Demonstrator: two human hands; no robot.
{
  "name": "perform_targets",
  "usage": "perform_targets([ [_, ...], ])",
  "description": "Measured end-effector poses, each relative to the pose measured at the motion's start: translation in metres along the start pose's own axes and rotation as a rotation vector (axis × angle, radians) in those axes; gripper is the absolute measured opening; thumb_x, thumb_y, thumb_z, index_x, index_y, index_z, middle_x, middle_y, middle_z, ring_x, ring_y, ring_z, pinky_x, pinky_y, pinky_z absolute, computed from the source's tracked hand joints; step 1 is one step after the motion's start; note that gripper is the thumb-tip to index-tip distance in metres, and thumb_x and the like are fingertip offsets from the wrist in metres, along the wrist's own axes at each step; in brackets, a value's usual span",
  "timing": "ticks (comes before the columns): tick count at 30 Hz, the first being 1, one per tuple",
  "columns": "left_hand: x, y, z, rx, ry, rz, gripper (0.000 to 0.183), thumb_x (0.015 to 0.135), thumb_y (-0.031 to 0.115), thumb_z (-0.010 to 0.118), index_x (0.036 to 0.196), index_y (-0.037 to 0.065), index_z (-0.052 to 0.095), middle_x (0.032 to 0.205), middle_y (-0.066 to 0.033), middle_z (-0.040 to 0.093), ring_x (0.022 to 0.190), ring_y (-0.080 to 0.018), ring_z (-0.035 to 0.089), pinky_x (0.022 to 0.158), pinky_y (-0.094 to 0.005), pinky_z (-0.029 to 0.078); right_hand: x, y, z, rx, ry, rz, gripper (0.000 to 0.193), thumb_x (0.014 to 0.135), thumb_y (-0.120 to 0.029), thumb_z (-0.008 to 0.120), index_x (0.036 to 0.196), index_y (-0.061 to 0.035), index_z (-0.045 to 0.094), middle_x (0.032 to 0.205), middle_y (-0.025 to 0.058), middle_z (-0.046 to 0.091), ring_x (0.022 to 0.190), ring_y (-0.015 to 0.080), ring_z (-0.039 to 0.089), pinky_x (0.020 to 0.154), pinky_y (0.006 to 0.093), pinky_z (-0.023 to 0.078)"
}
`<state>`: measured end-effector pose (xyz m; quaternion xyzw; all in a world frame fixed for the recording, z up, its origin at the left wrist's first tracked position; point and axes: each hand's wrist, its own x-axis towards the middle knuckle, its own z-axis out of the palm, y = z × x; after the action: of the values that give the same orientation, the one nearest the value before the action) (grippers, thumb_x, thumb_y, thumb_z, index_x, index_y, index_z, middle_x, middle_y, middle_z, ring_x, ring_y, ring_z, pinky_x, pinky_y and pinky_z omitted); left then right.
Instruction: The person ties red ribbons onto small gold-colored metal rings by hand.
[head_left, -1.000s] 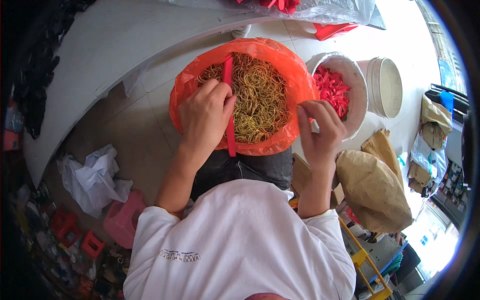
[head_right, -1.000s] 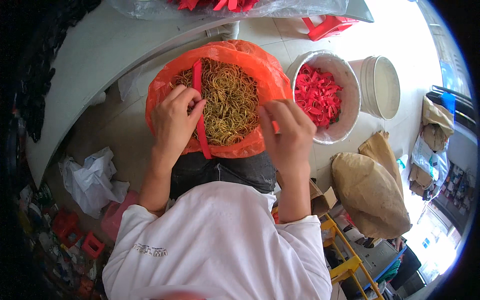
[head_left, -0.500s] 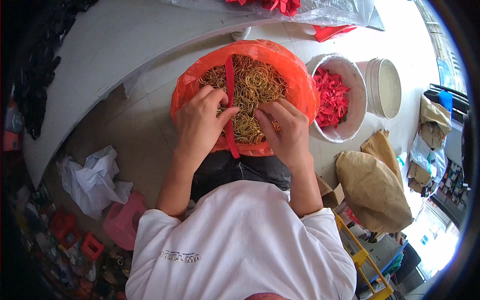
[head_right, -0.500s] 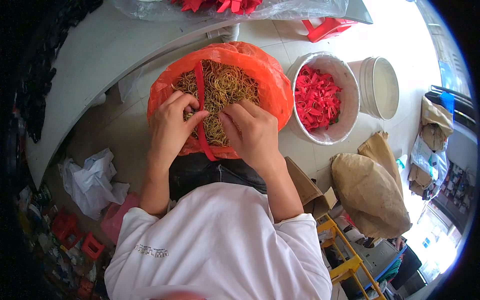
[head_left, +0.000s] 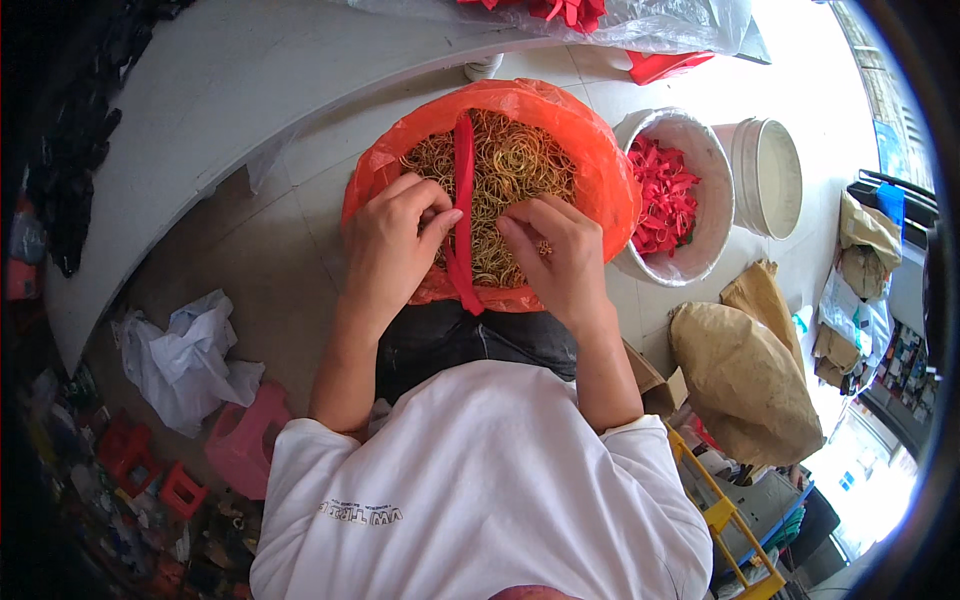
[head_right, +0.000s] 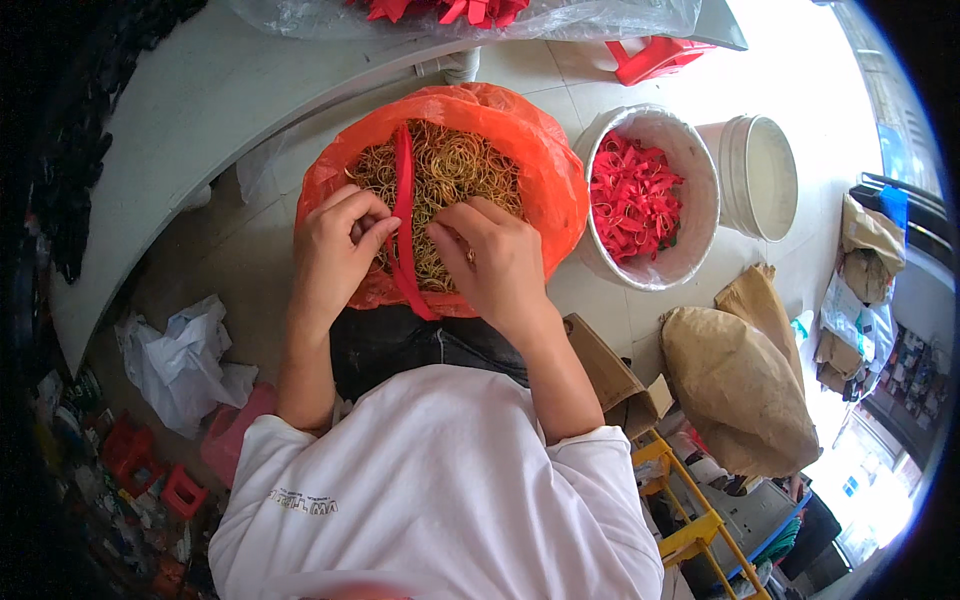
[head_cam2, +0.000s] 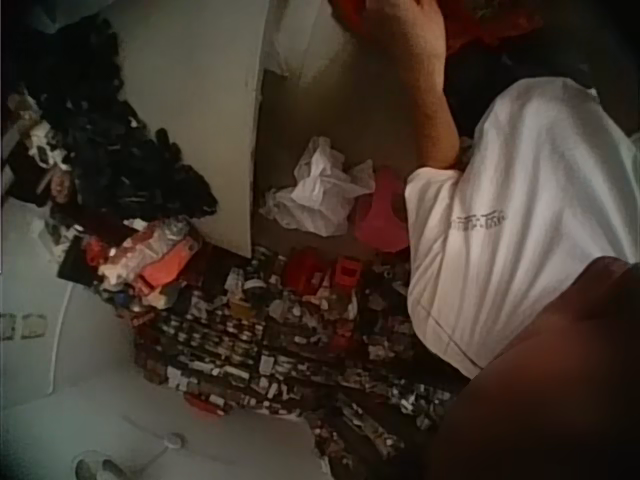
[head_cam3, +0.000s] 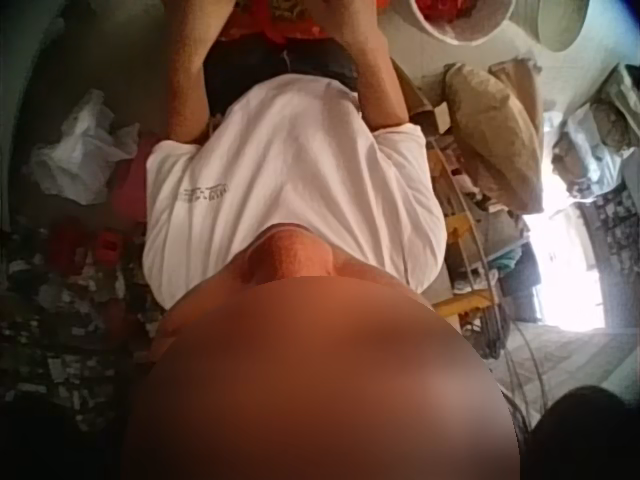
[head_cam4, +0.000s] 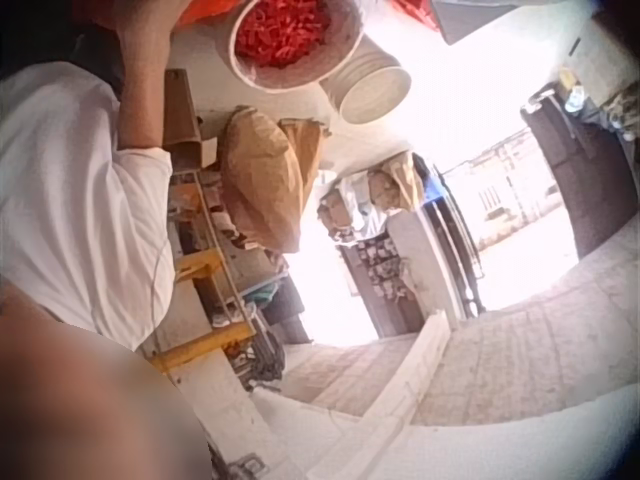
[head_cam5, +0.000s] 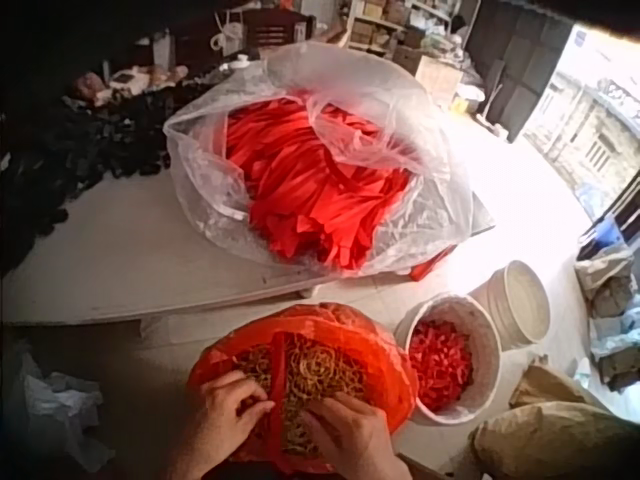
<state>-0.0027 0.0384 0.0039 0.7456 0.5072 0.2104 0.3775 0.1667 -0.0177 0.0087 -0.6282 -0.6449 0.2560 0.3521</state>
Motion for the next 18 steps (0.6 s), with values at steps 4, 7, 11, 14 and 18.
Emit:
perform_targets([
  [4,-0.011,0.013,-0.001,0.022,0.06,0.061,0.012,0.073,0.01,0.069,0.074,0.006,0.058,0.073,-0.0058,0.056,0.059,-0.0225,0.058,0.053,-0.0341,0.044,0.014,-0.012,0.01,0.161,0.011,0.216,0.016,0.077,-0.013,0.066,0.084,0.0,0.061,0.068,0.0097,0.059,0.054,0.0186,0.057,0.053,0.0297,0.046],
  [7,-0.018,0.021,0.001,-0.007,0.123,0.154,0.013,0.072,0.009,0.07,0.074,0.005,0.058,0.071,-0.0059,0.055,0.058,-0.0234,0.057,0.052,-0.0344,0.044,0.018,-0.003,0.018,0.374,-0.001,0.307,0.016,0.079,-0.011,0.065,0.086,0.0031,0.061,0.068,0.0074,0.062,0.054,0.0114,0.056,0.053,0.0253,0.046],
  [11,-0.016,0.021,-0.004,-0.11,0.127,0.177,0.011,0.074,0.007,0.069,0.076,0.003,0.058,0.069,-0.0053,0.053,0.055,-0.0164,0.054,0.05,-0.0281,0.042,0.019,-0.003,0.012,0.841,-0.101,0.474,0.011,0.084,-0.007,0.06,0.087,0.0036,0.06,0.071,0.0016,0.06,0.059,0.0054,0.054,0.054,0.0203,0.045],
  [14,-0.012,0.015,-0.008,-0.181,0.118,0.11,0.008,0.078,0.006,0.065,0.079,0.001,0.059,0.071,-0.0037,0.054,0.057,-0.0095,0.052,0.051,-0.0231,0.04,0.018,-0.005,0.008,0.9,-0.141,0.446,0.01,0.087,-0.007,0.057,0.091,0.0024,0.059,0.077,0.0009,0.06,0.064,0.0054,0.054,0.056,0.0186,0.046],
  [18,-0.006,0.002,0.0,-0.47,0.241,-0.024,0.013,0.082,0.011,0.063,0.09,0.001,0.06,0.073,-0.0049,0.059,0.056,-0.0067,0.053,0.05,-0.022,0.042,0.017,-0.006,0.008,0.951,-0.166,0.393,0.01,0.087,-0.006,0.055,0.094,0.002,0.057,0.082,0.0011,0.059,0.068,0.0049,0.055,0.059,0.019,0.046],
])
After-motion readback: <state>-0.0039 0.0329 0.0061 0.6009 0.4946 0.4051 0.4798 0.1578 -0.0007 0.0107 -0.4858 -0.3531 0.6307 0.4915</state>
